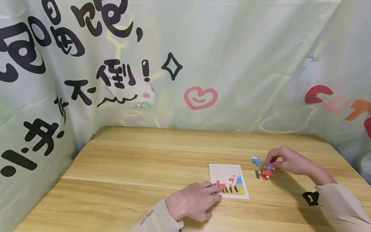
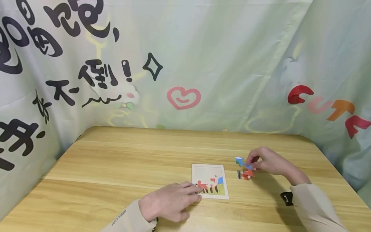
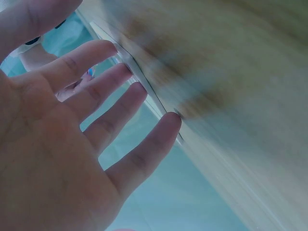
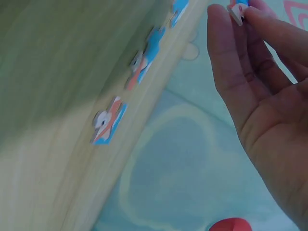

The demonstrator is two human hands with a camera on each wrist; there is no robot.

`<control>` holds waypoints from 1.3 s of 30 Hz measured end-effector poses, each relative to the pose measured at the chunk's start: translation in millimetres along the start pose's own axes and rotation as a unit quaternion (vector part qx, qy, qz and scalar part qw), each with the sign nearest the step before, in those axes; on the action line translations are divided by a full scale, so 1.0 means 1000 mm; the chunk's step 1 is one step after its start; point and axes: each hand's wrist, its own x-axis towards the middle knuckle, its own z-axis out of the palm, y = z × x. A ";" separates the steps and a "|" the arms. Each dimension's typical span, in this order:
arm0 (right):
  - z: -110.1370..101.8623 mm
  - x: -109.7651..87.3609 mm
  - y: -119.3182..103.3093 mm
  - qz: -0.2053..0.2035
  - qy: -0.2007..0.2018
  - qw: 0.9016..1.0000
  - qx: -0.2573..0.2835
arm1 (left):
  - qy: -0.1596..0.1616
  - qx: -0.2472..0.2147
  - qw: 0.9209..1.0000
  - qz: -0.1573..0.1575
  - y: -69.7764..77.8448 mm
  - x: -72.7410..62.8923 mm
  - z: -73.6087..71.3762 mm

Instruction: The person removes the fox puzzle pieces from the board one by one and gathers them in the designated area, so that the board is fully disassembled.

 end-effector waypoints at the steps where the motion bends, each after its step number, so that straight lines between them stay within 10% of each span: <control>1: -0.001 -0.002 0.001 0.001 -0.001 1.000 0.002 | 0.000 -0.001 1.000 0.001 0.000 0.000 0.000; 39: 0.000 -0.012 0.018 0.086 -0.042 0.993 -0.072 | 0.004 0.000 1.000 0.003 0.000 -0.001 -0.001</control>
